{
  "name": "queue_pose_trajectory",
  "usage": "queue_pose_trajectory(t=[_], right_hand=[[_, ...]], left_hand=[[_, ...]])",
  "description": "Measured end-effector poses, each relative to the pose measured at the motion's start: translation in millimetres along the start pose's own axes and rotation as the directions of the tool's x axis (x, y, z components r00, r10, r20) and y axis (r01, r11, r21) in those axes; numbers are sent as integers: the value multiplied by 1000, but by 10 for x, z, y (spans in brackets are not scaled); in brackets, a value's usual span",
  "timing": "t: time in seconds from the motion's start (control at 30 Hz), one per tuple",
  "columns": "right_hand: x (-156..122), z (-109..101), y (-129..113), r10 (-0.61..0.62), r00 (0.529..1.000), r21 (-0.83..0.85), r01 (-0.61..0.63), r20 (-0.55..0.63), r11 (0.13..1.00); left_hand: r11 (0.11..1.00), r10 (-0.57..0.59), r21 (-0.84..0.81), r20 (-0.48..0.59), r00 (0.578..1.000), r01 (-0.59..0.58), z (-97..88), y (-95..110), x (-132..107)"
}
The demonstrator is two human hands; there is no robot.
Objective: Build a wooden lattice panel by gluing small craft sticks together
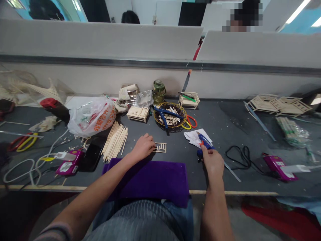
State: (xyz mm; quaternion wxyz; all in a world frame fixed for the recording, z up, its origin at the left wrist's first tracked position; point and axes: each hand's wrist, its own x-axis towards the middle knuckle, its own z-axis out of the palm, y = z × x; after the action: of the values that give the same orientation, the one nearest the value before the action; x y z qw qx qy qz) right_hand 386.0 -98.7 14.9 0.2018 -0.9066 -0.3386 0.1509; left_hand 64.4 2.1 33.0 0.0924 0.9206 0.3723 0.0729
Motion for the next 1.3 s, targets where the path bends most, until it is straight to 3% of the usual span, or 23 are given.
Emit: queue_pose_trajectory(t=[0.2, 0.63, 0.8, 0.93, 1.03, 1.13, 1.2, 1.3], right_hand=[[-22, 93, 114, -10, 995, 85, 1, 102, 996], [89, 72, -27, 21, 1000, -118, -20, 9, 993], [58, 4, 4, 31, 999, -175, -35, -26, 984], [-7, -37, -12, 23, 996, -220, -42, -90, 975], [-132, -61, -90, -75, 977, -106, 55, -198, 993], [-348, -76, -257, -176, 933, 237, 256, -313, 937], [-523, -79, -396, -230, 940, 457, 325, -253, 828], [-777, -71, -583, -344, 934, 581, 332, -95, 743]], left_hand=[[996, 4, 88, 13, 1000, -5, -3, 34, 21], [987, 30, 156, 22, 999, -33, 23, 76, 48], [997, 21, 70, -37, 999, -18, 20, 36, 16], [983, -57, -178, -134, 989, 32, -3, -14, -37], [844, -245, -522, -176, 954, 120, -2, -46, -93], [500, -432, -851, -82, 898, 163, 20, -66, -142], [281, -482, -950, -16, 876, 137, 24, -65, -166], [132, -510, -987, 9, 860, 89, -8, -29, -194]])
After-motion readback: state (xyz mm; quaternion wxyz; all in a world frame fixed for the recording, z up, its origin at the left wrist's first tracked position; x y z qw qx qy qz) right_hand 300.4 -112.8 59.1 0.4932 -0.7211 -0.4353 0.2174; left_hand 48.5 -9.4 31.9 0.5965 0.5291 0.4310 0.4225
